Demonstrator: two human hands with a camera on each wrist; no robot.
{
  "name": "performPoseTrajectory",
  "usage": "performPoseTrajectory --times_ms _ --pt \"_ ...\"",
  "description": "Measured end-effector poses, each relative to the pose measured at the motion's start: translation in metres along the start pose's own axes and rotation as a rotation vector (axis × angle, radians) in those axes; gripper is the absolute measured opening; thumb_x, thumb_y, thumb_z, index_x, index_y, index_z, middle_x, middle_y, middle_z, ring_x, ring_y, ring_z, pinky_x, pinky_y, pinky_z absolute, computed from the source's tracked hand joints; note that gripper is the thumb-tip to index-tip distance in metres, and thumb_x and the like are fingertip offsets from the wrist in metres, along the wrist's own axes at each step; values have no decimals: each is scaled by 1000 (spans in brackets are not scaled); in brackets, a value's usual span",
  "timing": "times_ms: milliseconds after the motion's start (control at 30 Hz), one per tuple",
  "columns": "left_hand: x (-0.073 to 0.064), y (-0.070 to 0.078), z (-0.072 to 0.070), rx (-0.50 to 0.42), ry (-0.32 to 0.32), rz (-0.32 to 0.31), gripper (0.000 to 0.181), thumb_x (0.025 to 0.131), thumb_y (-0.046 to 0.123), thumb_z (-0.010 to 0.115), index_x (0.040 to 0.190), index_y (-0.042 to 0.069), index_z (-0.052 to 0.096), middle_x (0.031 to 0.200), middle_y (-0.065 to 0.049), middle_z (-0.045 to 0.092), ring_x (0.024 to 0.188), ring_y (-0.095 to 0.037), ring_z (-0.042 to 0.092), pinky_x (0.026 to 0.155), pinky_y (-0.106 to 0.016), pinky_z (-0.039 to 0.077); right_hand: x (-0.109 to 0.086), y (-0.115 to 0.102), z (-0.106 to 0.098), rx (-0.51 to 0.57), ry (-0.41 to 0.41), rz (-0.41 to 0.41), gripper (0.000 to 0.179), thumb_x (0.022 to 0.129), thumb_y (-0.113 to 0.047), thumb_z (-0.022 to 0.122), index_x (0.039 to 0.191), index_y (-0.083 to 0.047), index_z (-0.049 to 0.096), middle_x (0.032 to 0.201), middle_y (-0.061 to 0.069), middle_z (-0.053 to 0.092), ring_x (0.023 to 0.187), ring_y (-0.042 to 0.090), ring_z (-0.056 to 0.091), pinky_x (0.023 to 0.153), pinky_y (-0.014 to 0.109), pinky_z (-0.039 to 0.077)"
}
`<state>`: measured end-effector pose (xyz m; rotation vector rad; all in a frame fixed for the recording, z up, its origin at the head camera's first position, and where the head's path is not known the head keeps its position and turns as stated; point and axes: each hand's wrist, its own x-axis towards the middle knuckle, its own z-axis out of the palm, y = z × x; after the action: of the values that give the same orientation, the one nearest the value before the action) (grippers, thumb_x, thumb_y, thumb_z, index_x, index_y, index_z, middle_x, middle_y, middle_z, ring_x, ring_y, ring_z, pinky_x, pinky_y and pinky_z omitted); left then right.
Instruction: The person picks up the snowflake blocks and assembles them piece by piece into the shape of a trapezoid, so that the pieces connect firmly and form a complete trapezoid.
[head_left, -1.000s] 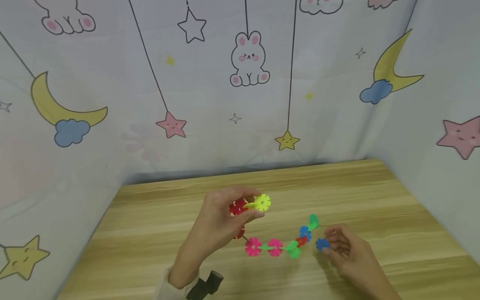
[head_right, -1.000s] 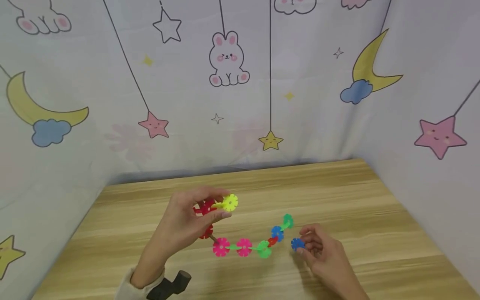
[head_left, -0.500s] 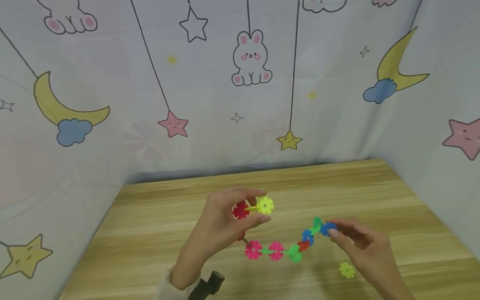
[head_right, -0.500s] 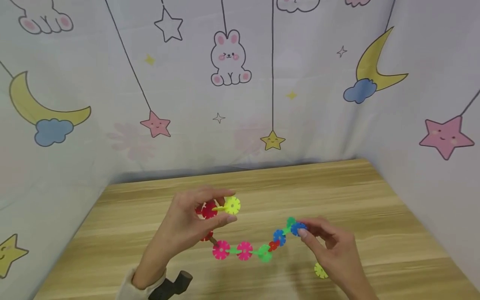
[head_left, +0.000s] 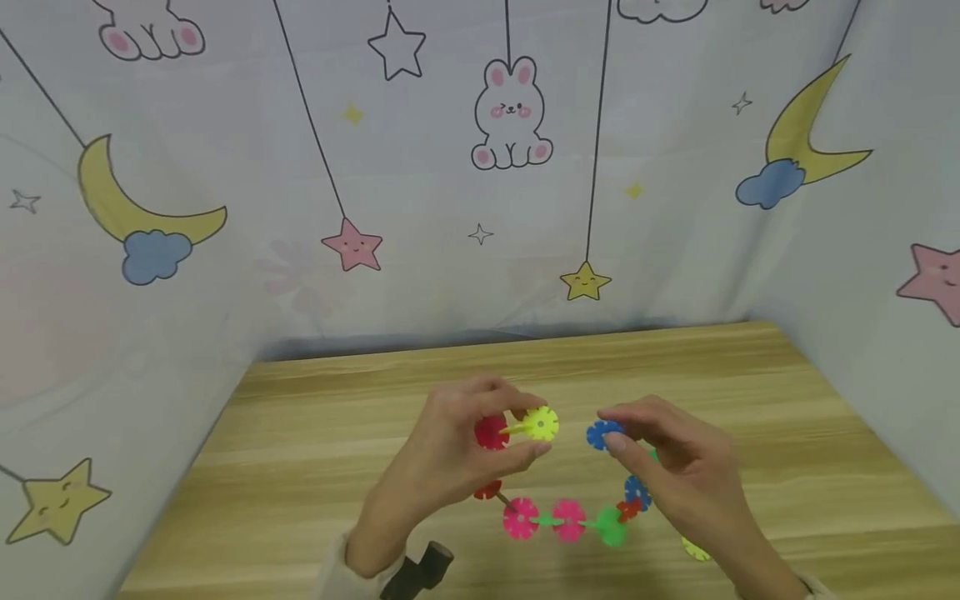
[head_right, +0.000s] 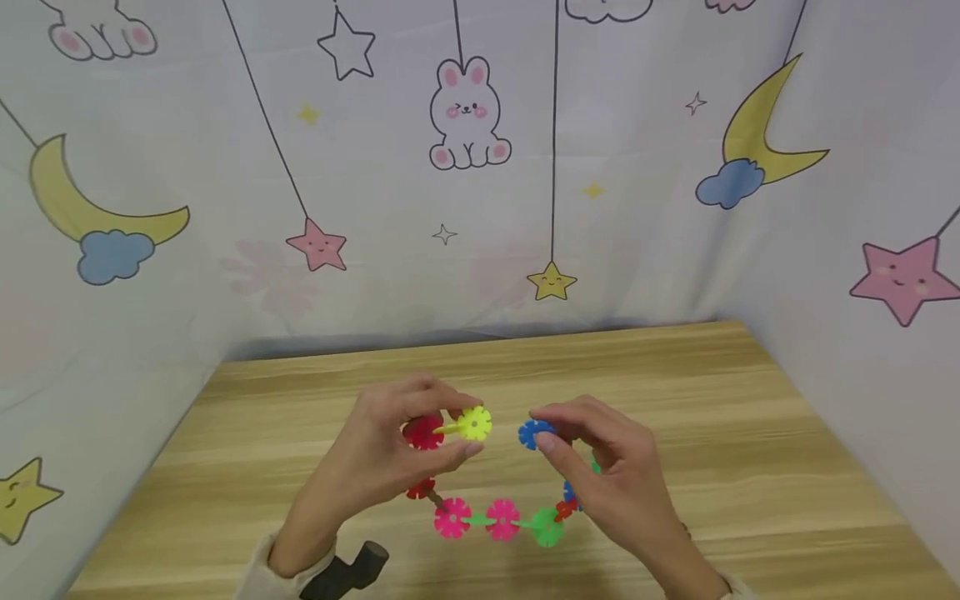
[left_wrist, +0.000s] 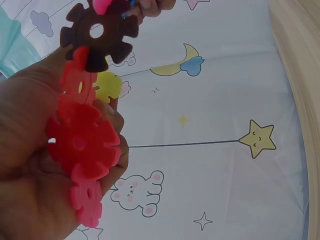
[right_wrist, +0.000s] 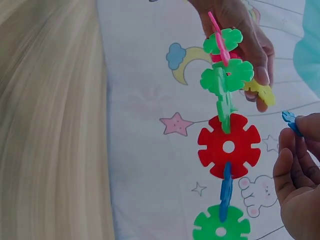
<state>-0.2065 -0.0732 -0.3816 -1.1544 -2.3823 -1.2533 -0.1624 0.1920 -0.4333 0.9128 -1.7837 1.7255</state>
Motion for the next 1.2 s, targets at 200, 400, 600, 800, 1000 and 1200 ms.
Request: performPoseTrajectory --times_ms 200,400,600,800,1000,1200 --pt "-1 2 0 -8 -11 33 31 83 16 93 112 14 82 99 3 74 80 -2 60 68 -19 56 14 -4 15 14 -5 -32 32 87 28 67 114 10 72 103 10 78 92 16 75 87 22 63" --pt "0 2 1 -21 -22 66 29 83 14 91 111 12 82 100 2 74 81 -2 60 69 -18 56 17 -3 18 38 1 -62 31 88 27 68 112 9 74 103 10 78 93 15 73 86 21 62" --pt "0 1 2 -25 -23 102 27 83 15 91 109 13 82 100 3 75 80 -1 60 69 -17 55 17 0 20 57 -6 -83 30 88 26 68 112 10 74 103 9 77 93 15 72 87 21 62" --pt "-1 0 3 -38 -21 122 27 84 14 91 109 12 82 98 3 74 79 -1 59 67 -16 54 17 3 21 65 -13 -108 29 88 25 70 112 10 75 103 8 77 92 15 69 86 21 60" --pt "0 3 5 -39 -44 113 27 86 12 90 112 10 82 100 1 74 80 -1 58 68 -15 54 17 7 22 124 4 -145 27 88 23 71 111 10 76 103 8 77 92 17 68 86 21 60" --pt "0 6 6 -29 -54 94 30 86 12 91 114 9 82 103 -1 75 81 -1 59 67 -14 54 14 7 23 176 12 -131 29 87 25 71 112 10 77 104 9 76 92 18 67 84 21 60"
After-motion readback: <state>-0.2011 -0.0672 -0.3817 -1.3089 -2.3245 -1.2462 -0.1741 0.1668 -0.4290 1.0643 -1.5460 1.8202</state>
